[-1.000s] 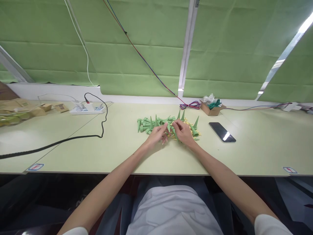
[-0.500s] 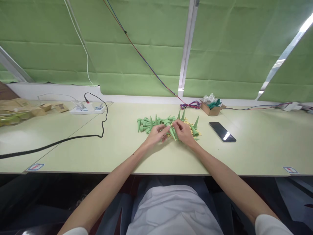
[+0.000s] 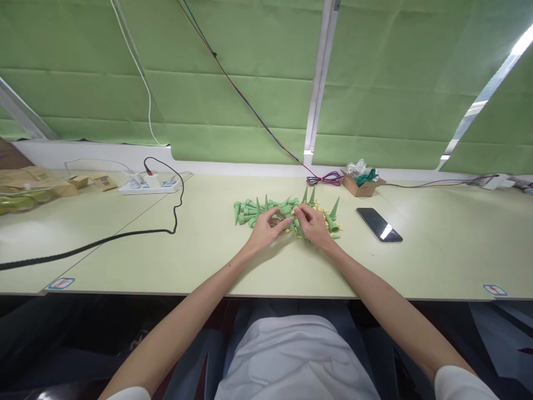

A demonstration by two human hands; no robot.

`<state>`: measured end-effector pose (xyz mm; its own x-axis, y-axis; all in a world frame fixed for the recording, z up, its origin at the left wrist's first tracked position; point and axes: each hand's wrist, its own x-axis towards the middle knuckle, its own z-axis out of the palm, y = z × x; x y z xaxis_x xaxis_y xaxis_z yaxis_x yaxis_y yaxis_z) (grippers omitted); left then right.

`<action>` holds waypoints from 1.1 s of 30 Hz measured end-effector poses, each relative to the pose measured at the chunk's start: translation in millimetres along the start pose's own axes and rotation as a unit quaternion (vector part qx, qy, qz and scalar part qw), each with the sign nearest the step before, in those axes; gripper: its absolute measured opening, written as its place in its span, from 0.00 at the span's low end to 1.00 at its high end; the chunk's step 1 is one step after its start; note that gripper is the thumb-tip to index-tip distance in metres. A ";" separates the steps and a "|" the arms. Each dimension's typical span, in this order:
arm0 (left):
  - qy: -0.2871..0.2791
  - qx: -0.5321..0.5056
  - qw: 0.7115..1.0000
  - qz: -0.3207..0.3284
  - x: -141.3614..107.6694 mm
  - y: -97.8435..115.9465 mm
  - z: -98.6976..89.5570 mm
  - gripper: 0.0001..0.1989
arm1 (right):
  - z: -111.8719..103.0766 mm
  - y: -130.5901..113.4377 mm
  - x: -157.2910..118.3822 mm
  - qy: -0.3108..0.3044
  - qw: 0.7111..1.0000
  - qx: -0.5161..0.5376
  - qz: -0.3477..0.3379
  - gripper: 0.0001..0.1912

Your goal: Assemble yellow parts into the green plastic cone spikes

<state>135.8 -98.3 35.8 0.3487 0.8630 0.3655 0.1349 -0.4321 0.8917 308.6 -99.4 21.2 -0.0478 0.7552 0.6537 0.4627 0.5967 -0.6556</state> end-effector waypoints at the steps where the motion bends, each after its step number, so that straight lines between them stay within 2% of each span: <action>1: 0.009 0.008 1.000 0.005 0.1 -0.8 0.4 0.18 | 0.0 0.1 -0.1 0.000 1.000 0.001 0.000 0.20; 7: 0.059 0.066 0.995 0.045 1.4 -7.0 1.2 0.21 | 0.1 -0.6 -0.3 -0.002 1.000 0.008 0.003 0.22; 12: 0.054 0.091 0.989 0.102 1.5 -7.6 0.0 0.15 | -0.5 -2.5 -0.4 -0.006 1.000 0.021 0.000 0.21; 17: 0.076 0.131 0.979 0.140 -0.3 -5.5 -0.8 0.12 | -1.0 -3.1 0.0 -0.018 0.999 0.027 0.008 0.24; 21: 0.068 0.152 0.972 0.167 -2.0 -7.0 -1.4 0.13 | -1.0 -3.0 0.5 -0.022 1.000 0.019 0.003 0.25; 25: 0.061 0.173 0.963 0.199 -2.4 -10.7 -1.4 0.18 | -0.4 -2.9 0.7 -0.025 1.000 0.015 0.003 0.25; 29: 0.067 0.186 0.962 0.190 -1.4 -11.3 -0.3 0.20 | 0.7 -1.9 0.3 -0.024 1.000 0.013 0.002 0.25; 33: 0.072 0.161 0.974 0.146 -0.2 -8.4 0.6 0.19 | 2.1 -0.5 -0.1 -0.012 1.000 -0.001 -0.002 0.23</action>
<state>135.1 -95.0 28.1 0.2848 0.7095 0.6445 0.3409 -0.7034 0.6237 306.5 -99.2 20.6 -0.0713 0.7594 0.6467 0.4634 0.5993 -0.6527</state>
